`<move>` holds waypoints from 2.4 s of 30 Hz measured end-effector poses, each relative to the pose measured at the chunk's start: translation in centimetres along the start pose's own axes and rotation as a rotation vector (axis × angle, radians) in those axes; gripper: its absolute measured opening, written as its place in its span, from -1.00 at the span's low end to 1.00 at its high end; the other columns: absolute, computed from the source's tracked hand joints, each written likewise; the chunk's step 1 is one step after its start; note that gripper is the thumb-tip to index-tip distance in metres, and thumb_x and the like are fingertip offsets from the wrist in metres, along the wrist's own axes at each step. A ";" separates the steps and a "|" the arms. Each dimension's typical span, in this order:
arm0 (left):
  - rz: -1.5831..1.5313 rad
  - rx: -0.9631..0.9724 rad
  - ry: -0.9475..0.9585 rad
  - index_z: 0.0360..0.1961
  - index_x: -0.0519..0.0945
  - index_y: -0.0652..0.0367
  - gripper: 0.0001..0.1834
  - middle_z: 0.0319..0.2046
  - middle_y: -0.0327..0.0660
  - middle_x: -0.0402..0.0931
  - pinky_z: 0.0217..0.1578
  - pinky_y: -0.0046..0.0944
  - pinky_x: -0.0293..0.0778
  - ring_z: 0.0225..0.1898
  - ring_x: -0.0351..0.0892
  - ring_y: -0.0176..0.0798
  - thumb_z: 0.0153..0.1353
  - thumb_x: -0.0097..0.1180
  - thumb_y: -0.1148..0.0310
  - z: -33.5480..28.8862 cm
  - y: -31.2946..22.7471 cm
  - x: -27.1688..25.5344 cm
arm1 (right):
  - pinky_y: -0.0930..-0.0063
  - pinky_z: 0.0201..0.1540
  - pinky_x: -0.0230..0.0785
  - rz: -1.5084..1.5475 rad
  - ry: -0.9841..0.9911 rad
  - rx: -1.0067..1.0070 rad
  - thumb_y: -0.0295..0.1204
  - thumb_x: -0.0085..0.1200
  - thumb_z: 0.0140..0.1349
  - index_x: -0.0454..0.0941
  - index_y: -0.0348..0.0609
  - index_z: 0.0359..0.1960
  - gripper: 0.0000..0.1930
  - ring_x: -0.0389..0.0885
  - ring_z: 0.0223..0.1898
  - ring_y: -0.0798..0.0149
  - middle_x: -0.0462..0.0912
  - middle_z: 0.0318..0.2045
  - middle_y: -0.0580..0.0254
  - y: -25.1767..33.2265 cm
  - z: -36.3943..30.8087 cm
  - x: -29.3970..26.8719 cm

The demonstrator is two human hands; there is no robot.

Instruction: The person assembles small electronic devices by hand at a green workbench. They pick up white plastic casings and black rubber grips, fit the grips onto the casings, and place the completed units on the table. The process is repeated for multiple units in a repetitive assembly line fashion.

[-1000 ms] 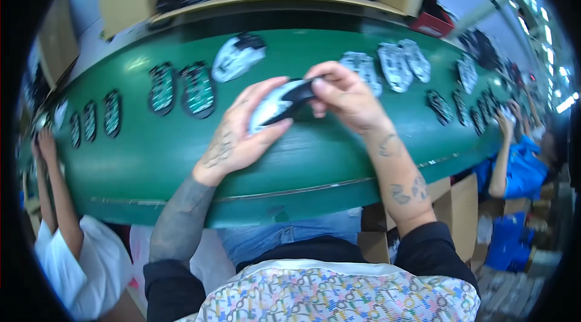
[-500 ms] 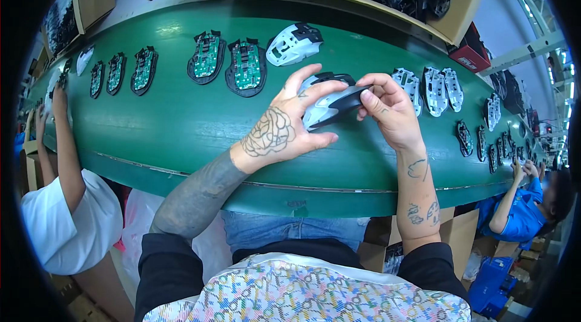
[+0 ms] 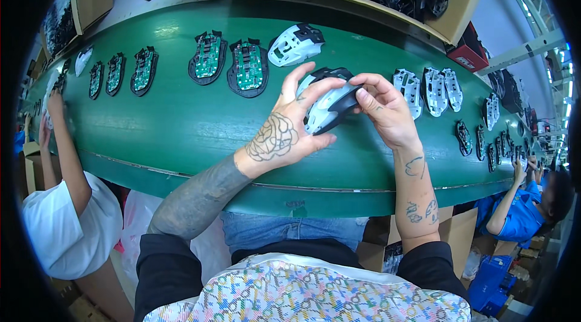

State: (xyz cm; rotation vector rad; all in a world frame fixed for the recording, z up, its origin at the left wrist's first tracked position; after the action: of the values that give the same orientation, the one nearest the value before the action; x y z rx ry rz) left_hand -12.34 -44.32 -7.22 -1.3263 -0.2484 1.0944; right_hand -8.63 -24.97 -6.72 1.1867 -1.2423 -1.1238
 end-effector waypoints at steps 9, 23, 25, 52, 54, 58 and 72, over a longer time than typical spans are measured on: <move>-0.013 0.060 0.011 0.31 0.28 -0.01 -0.18 0.33 0.20 0.03 0.28 -0.01 0.20 0.34 0.14 0.23 -0.01 0.37 0.25 -0.1 0.9 -0.8 | 0.62 -0.16 0.40 -0.114 -0.048 -0.070 -0.44 0.13 0.30 0.47 -0.21 0.09 -0.66 0.49 -0.23 0.55 0.57 -0.29 0.39 0.1 0.3 0.4; -0.319 0.237 0.035 0.37 0.04 0.31 0.02 0.35 0.09 0.12 0.35 -0.12 0.08 0.38 0.12 -0.05 -0.07 0.40 0.49 -0.5 -0.5 -1.6 | 0.39 0.28 0.25 0.252 0.186 0.015 -0.53 0.49 -0.19 0.11 -0.38 0.36 0.03 0.41 0.22 0.22 0.40 0.21 0.02 1.2 -0.1 -0.2; -0.284 0.245 0.034 0.37 0.06 0.30 0.00 0.35 0.09 0.11 0.34 -0.12 0.11 0.37 0.15 -0.03 -0.08 0.38 0.51 -0.6 -0.5 -1.6 | 0.39 0.27 0.27 0.224 0.220 0.003 -0.57 0.47 -0.19 0.12 -0.39 0.35 0.01 0.41 0.21 0.22 0.40 0.21 0.00 1.4 -0.1 -0.2; -0.159 0.200 -0.071 0.36 0.17 0.23 -0.02 0.26 0.03 0.30 0.24 -0.09 0.27 0.26 0.31 0.08 -0.17 0.32 0.51 -1.1 -0.4 -2.2 | 0.43 0.15 0.35 -0.218 0.050 -0.287 -0.42 0.51 -0.21 0.13 -0.22 0.36 0.04 0.49 0.03 0.33 0.47 0.00 0.19 1.0 0.5 3.9; -0.152 0.195 -0.084 0.35 0.18 0.23 -0.04 0.26 0.02 0.29 0.25 -0.09 0.26 0.27 0.30 0.07 -0.16 0.32 0.51 -1.2 -0.3 -2.3 | 0.42 0.12 0.37 -0.189 0.021 -0.280 -0.40 0.52 -0.23 0.15 -0.21 0.35 0.04 0.50 0.02 0.33 0.48 0.00 0.18 0.5 0.5 4.2; -0.197 0.162 -0.112 0.34 0.21 0.24 -0.06 0.26 0.03 0.29 0.26 -0.09 0.24 0.28 0.29 0.07 -0.16 0.32 0.51 -1.4 -0.1 -2.6 | 0.40 0.10 0.40 -0.209 -0.025 -0.305 -0.43 0.53 -0.24 0.12 -0.20 0.36 0.06 0.52 0.00 0.30 0.49 0.00 0.15 0.2 0.8 4.5; -0.445 0.052 0.026 0.42 -0.07 0.34 0.02 0.32 0.10 0.17 0.23 -0.22 0.29 0.29 0.28 -0.12 0.07 0.35 0.47 -1.6 2.6 -1.9 | 0.53 0.00 0.42 0.329 -0.382 -0.069 -0.36 0.28 0.15 0.30 -0.23 0.18 -0.41 0.52 -0.11 0.43 0.52 -0.12 0.23 -2.4 1.4 6.7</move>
State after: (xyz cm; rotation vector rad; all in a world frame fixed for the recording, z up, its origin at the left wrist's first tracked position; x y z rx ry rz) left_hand -13.50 -47.09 -9.13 -1.1649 -0.4678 0.7020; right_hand -9.83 -31.82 -8.68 0.6977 -1.6062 -1.1625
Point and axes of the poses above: each hand's wrist, its own z-axis towards the middle knuckle, its own x-axis out of the palm, y = z × x, the point moved 3 cm from there along z, towards the middle knuckle
